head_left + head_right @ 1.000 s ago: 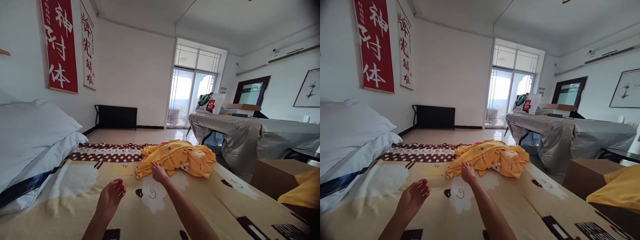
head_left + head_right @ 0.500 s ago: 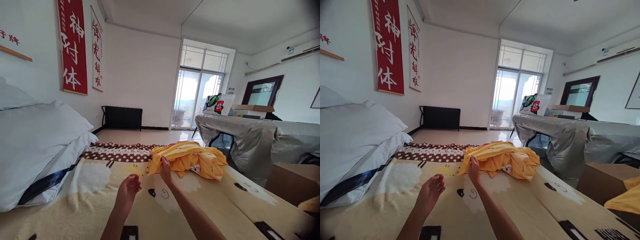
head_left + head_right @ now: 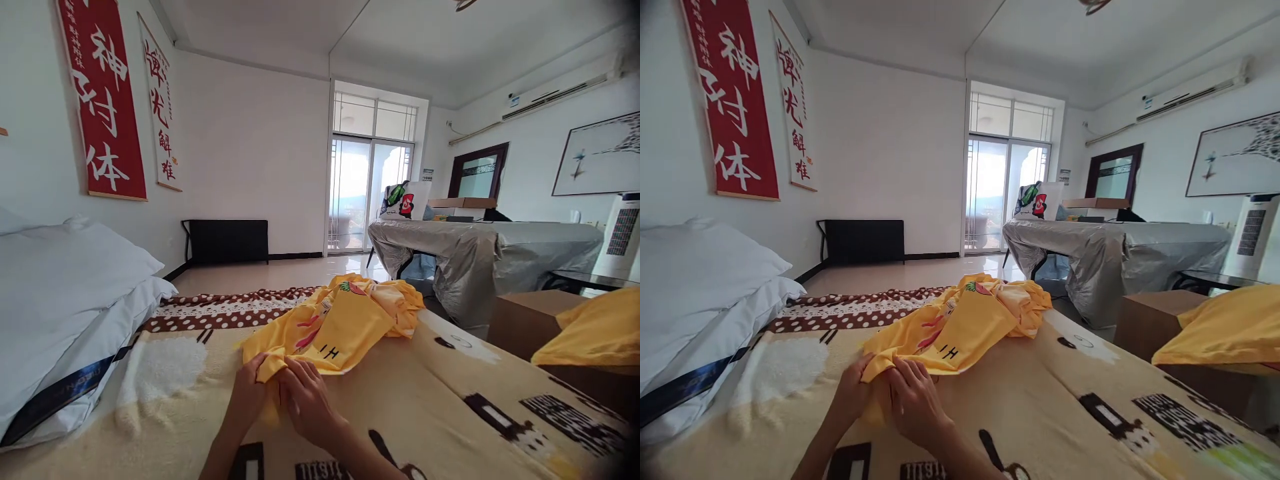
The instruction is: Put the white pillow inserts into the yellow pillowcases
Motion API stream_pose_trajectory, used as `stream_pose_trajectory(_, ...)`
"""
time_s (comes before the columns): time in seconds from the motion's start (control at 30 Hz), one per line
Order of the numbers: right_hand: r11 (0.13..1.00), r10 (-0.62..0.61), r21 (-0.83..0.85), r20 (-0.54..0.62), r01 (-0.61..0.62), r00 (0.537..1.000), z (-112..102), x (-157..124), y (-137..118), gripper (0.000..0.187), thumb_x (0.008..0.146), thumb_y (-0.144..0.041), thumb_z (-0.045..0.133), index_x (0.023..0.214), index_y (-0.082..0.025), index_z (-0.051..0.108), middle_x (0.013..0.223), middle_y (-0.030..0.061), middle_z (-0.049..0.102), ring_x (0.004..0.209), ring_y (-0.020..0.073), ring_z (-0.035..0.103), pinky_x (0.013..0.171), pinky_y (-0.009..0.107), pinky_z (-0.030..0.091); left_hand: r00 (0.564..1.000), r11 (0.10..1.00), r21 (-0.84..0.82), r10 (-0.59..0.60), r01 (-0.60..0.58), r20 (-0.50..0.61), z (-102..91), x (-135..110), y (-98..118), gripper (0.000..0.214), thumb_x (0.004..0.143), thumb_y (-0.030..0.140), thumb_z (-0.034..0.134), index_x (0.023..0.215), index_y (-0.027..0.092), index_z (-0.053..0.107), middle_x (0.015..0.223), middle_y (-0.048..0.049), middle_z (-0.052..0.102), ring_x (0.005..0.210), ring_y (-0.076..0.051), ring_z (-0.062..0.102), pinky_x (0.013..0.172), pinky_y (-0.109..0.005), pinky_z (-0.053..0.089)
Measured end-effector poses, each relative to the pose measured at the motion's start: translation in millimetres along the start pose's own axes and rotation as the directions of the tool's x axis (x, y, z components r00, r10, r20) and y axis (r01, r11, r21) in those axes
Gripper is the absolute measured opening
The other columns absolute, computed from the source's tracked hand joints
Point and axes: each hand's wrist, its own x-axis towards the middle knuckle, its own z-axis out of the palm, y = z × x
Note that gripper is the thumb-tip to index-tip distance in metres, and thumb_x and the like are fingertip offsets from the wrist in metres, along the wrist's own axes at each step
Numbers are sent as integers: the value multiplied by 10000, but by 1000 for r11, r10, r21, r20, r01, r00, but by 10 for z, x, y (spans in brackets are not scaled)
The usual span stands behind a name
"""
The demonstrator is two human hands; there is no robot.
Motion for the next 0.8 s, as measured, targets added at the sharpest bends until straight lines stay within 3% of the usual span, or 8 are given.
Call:
stream_pose_trajectory(0.1,991,104,-90,7,-103,995,156,-102,314,539,744,-57,433,1251,-216,525,1379,81,460,1220,227,417,1005,415,346,992,999,-10,-32,31,-118,-170,45,22,321,660,333,441,830,159,650,855,-80,698,814,-243,630,711,-302,499)
stream_pose_trajectory(0.17,961,243,-144,26,-237,970,249,-169,520,468,736,-63,448,1141,-222,617,1414,61,436,1273,235,371,1037,434,291,977,999,-7,-37,36,-210,-294,51,46,359,664,353,423,870,162,647,858,-69,695,779,-233,628,651,-282,491)
stream_pose_trajectory(0.3,785,603,-227,64,-576,795,268,-265,913,282,731,-120,477,884,-195,702,1425,66,435,1316,254,333,1048,445,239,913,997,-6,-78,83,-400,-615,-4,137,410,592,325,449,901,171,669,872,-43,694,804,-219,621,642,-247,483)
stream_pose_trajectory(0.4,620,763,-255,-26,-742,646,112,-334,1244,393,720,-132,469,1060,-178,660,1411,98,447,1317,251,331,1041,425,246,811,986,-48,-159,160,-563,-880,-81,256,386,554,315,506,864,189,696,843,-15,693,826,-213,612,615,-218,470)
stream_pose_trajectory(0.5,469,855,-221,-129,-855,502,-71,-436,1560,488,722,-150,448,1190,-145,586,1365,148,480,1262,294,393,992,456,305,649,961,-185,-276,206,-709,-1090,-166,379,394,525,273,532,873,225,709,797,31,685,749,-182,593,559,-202,438)
stream_pose_trajectory(0.6,394,897,-149,-155,-907,415,-169,-528,1757,514,700,-189,447,1194,-136,577,1274,149,555,1160,318,487,907,458,389,552,931,-269,-363,246,-751,-1237,-235,429,372,530,257,567,876,243,705,727,54,662,658,-164,555,538,-216,422)
stream_pose_trajectory(0.7,377,901,-64,-204,-924,382,-209,-551,1818,552,666,-214,437,1197,-154,575,1280,126,557,1130,314,513,872,444,423,543,933,-78,-271,351,-795,-1363,-252,327,282,589,291,590,850,254,691,684,43,627,651,-174,540,593,-249,428)
stream_pose_trajectory(0.8,406,869,13,-314,-914,382,-313,-503,1820,554,656,-248,412,1173,-140,580,1247,154,570,1082,323,535,847,455,436,544,849,329,60,413,-837,-1479,-208,89,165,665,330,562,755,240,666,761,9,604,722,-185,528,663,-264,387)
